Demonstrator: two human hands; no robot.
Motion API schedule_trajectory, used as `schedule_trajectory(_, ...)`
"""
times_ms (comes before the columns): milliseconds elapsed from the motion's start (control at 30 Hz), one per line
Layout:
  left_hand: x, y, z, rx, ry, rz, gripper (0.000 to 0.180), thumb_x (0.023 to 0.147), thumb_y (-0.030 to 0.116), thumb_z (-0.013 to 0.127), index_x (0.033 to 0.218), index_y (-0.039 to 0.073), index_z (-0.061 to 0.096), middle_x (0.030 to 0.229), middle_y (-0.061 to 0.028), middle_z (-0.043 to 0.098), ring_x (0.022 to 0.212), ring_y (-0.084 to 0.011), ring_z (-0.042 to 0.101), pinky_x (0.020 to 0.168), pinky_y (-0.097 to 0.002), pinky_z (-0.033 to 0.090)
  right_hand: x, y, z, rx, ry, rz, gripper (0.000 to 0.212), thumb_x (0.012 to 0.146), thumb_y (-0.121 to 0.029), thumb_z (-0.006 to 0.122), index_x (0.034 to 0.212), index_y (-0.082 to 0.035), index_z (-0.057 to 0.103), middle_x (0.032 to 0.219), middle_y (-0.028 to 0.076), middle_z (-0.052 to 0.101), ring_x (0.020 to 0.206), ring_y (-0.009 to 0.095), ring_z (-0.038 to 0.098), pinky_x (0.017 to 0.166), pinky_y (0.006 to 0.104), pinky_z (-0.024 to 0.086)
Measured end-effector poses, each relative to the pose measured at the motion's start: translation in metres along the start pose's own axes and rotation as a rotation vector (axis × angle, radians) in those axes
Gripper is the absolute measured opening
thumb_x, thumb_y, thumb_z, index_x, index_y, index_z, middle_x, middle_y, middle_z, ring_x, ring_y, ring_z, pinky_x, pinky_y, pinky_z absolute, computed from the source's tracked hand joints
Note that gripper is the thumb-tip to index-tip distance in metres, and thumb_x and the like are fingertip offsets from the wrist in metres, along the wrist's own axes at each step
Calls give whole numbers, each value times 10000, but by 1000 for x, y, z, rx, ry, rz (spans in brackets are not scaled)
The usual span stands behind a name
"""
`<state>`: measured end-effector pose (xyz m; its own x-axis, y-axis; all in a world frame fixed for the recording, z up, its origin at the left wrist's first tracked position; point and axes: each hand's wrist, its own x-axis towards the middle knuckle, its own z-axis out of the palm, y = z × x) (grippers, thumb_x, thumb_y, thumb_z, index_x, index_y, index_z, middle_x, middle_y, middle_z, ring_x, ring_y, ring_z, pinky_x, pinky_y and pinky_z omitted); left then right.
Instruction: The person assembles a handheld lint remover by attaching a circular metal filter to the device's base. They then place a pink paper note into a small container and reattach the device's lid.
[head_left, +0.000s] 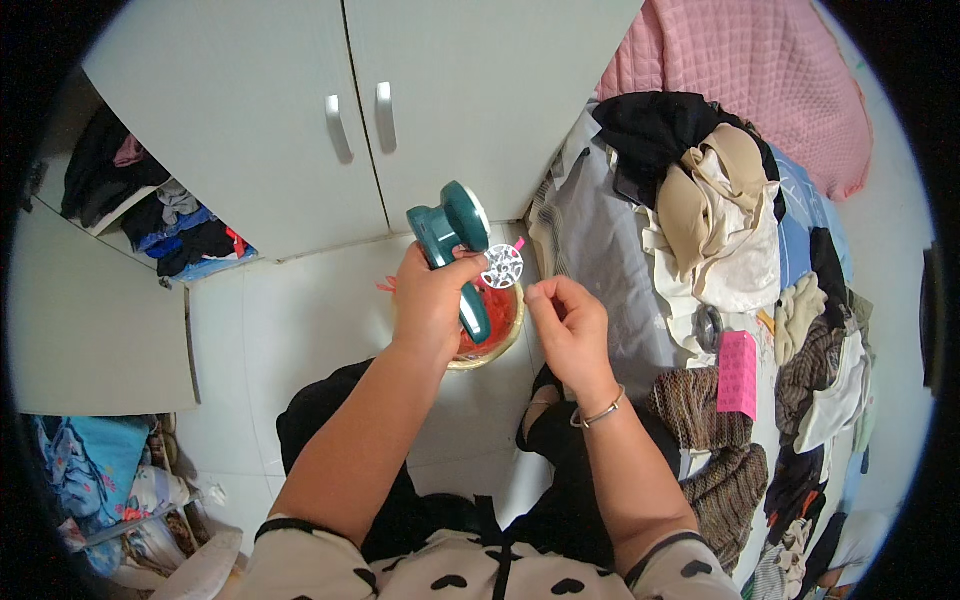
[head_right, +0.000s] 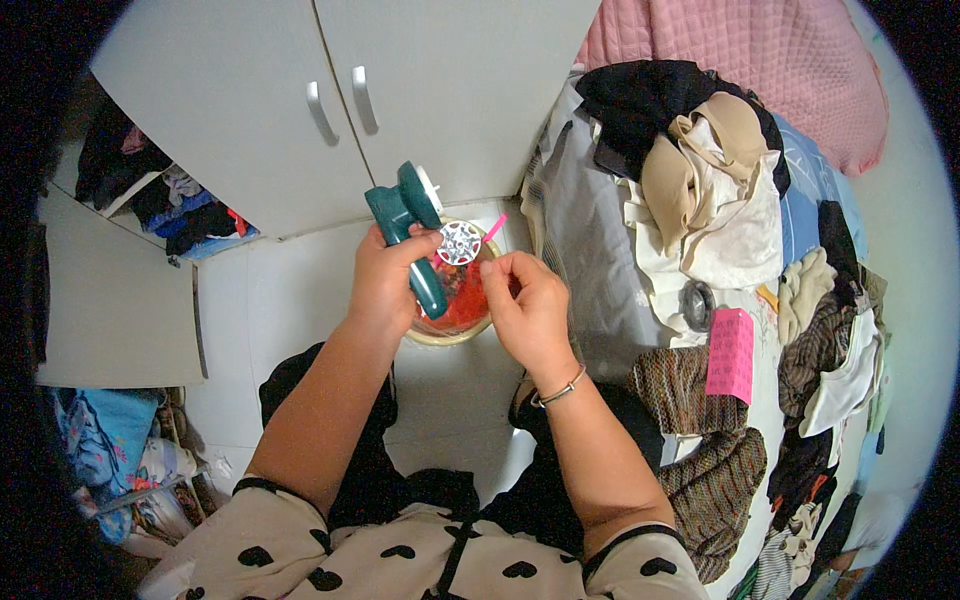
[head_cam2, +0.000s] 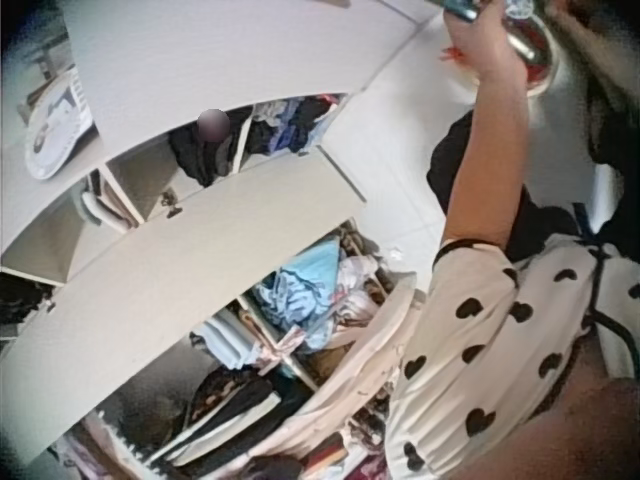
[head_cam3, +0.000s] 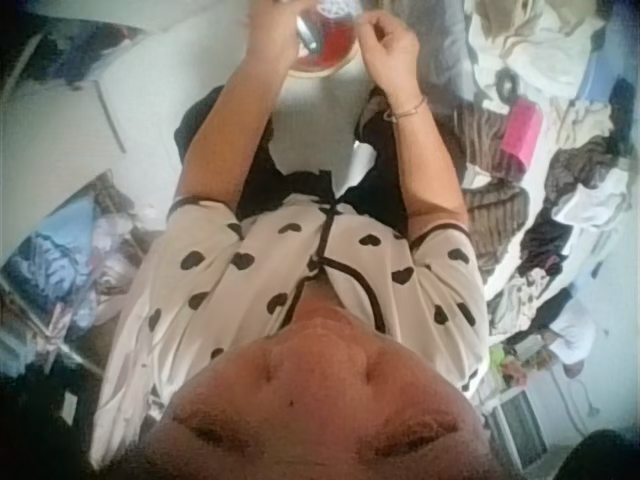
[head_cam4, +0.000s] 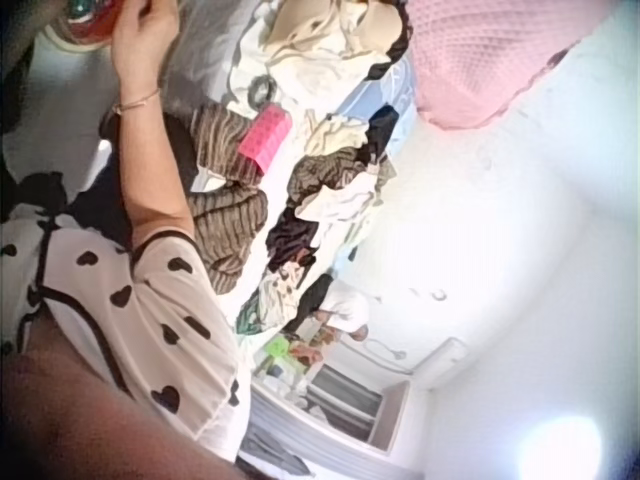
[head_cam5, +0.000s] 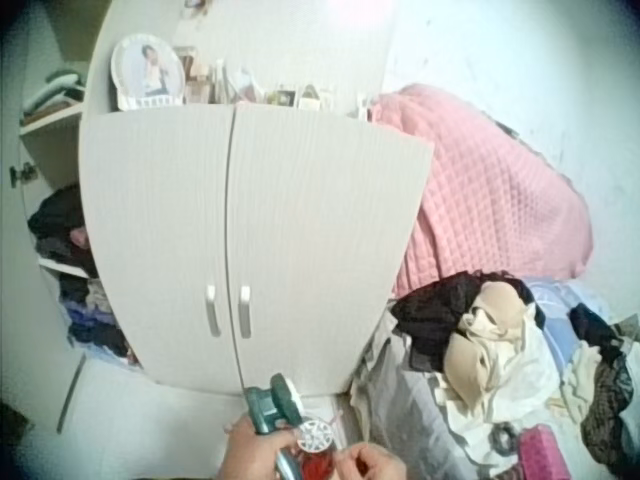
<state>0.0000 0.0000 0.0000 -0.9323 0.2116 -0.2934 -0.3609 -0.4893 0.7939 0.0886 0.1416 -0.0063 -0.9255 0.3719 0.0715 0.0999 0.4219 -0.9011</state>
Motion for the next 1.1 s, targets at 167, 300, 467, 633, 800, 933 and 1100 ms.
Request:
schedule_trajectory(167,2,4,-3,-67,2,-14,278,724,-87,671,943,26,544,851,-21,591,786,-127,577,742,-277,463,4,-2,15,86,65,-78,86,817,-73,674,817,-16,609,751,68,574,655,153,568,623,273,470)
schedule_trajectory(300,-1,4,-3,-60,-31,-40,279,724,-85,673,945,25,544,854,-22,589,799,-133,581,747,-279,467,4,-1,11,78,65,-67,83,798,-29,680,830,-13,606,762,64,571,652,148,564,605,266,470)
schedule_trajectory(467,-5,1,5,8,-32,2,271,730,-81,668,943,27,540,864,-19,581,811,-131,581,767,-288,474,-1,-26,6,-33,171,-304,97,778,-17,687,847,-22,619,771,68,563,632,151,552,570,273,459)
schedule_trajectory(633,-11,-8,12,85,-55,28,265,748,-100,644,930,50,526,823,-1,565,752,-120,573,684,-279,488,-4,-29,6,-200,199,-432,125,753,-21,689,862,-41,630,787,87,561,631,212,573,576,308,471)
schedule_trajectory(800,-18,-10,17,72,-93,-26,234,755,-99,626,907,39,514,839,-18,572,780,-123,582,696,-273,494,-4,-28,5,-320,195,-418,108,745,-56,688,831,-71,625,770,89,542,654,273,592,584,362,482)
schedule_trajectory(933,-21,-8,19,97,-68,-50,269,746,-116,627,940,46,534,818,-3,581,762,-126,590,706,-288,499,-5,-30,5,-400,187,-411,101,735,-69,689,805,-79,616,765,88,535,657,287,590,576,379,480)
schedule_trajectory(1100,-20,-9,17,85,-87,-59,254,744,-116,619,924,44,539,818,-2,582,755,-125,591,712,-282,497,-5,-30,6,-444,180,-427,107,717,-68,693,789,-80,615,761,84,534,645,283,584,562,382,473)
